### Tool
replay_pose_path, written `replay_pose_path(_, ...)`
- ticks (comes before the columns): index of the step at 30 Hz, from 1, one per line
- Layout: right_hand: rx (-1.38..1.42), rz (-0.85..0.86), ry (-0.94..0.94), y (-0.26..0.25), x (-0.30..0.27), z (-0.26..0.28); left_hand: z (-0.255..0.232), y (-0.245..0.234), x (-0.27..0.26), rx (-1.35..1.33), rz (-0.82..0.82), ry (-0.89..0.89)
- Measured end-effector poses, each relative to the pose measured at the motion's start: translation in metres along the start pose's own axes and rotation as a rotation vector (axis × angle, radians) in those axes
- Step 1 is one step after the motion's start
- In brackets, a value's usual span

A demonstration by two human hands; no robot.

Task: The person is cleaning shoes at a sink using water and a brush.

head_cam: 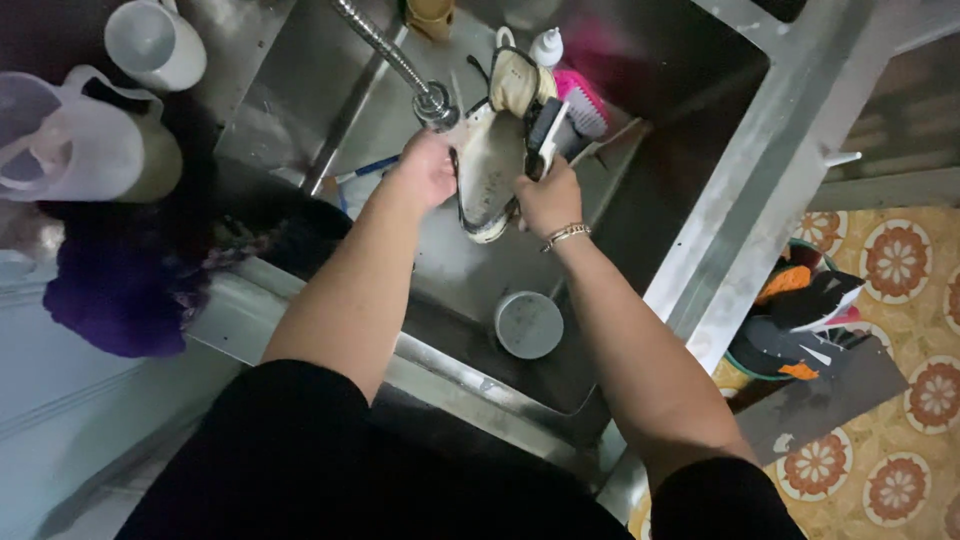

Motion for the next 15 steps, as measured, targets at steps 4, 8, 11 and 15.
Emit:
replay_pose_path(4, -0.106, -0.009, -0.209, 0.010, 0.011, -0.004, -0.031, 0.010, -0.030, -0.121, -0.088, -0.103)
replay_pose_path(8, -0.032, 0.073, -0.113, 0.012, 0.004, 0.006, -0.037, 0.004, -0.029, -0.079, -0.126, -0.117)
replay_pose_path(11, -0.030, 0.076, -0.111, 0.013, 0.002, 0.005, -0.041, 0.011, -0.038, -0.047, -0.123, -0.104)
replay_pose_path(15, 0.048, 0.086, -0.125, 0.013, 0.002, 0.005, -0.012, -0.022, -0.002, 0.185, -0.197, 0.051)
Point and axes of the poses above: each hand's wrist, its own x-axis towards the middle knuckle, its own y-axis out of the palm, z = x × y, the point moved 3 cm from there along x, towards the middle knuckle, and after that the axes turned 15 degrees about x, right-handed, at the moved point
